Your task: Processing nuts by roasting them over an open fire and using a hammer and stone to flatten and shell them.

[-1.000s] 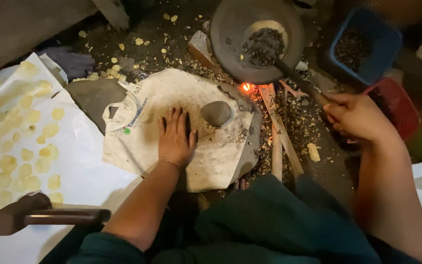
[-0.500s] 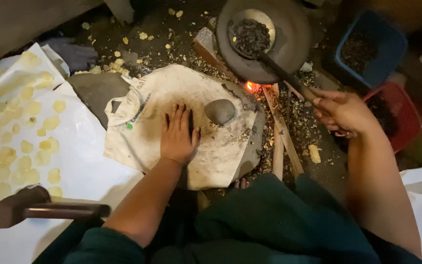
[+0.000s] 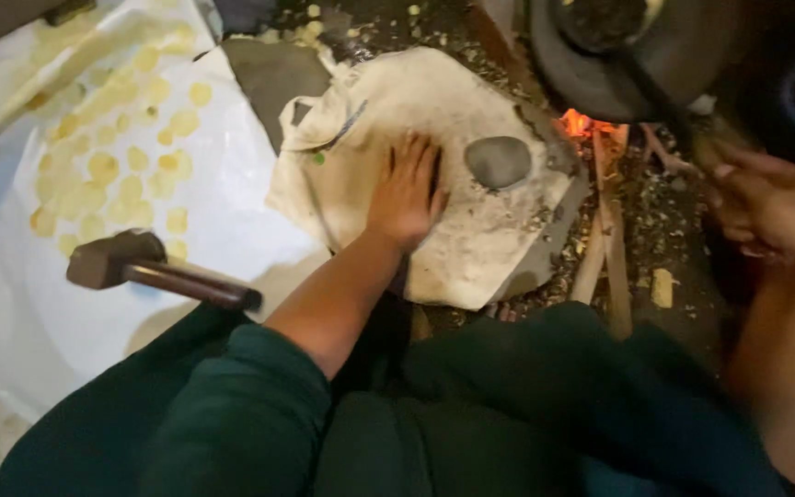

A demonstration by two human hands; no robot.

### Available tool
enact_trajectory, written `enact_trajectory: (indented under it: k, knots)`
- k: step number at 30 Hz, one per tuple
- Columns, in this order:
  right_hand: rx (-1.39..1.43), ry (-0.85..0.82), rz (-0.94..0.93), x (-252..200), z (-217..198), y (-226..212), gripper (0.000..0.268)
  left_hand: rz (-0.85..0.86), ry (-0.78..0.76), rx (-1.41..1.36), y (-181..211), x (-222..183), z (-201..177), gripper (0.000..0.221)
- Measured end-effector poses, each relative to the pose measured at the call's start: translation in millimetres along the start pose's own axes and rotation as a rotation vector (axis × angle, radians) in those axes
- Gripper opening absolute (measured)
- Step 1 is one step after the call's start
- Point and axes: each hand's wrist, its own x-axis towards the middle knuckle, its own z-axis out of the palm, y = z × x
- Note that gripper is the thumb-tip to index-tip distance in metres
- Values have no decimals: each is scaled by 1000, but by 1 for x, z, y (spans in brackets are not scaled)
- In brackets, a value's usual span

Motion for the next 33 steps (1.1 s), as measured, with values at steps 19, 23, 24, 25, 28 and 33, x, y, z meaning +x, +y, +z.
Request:
enact_trajectory:
  k: [19, 23, 24, 25, 28, 33]
  knots:
    - [159, 83, 26, -18, -12, -10, 46, 15, 12, 11, 4, 4, -5, 67]
    - [232, 36, -14, -13, -16, -5, 46, 49, 17, 28, 3, 2, -7, 67]
    - [252, 10, -20, -14, -16, -6, 46, 55, 29, 45, 3, 2, -7, 67]
    - [274, -15, -25, -14, -16, -5, 47, 64, 40, 62, 3, 3, -6, 68]
    - [287, -6, 6, -16, -18, -6, 45, 51, 21, 76, 7, 5, -11, 68]
    - [356, -61, -47, 2, -18, 13, 45, 61, 28, 18, 9, 3, -15, 67]
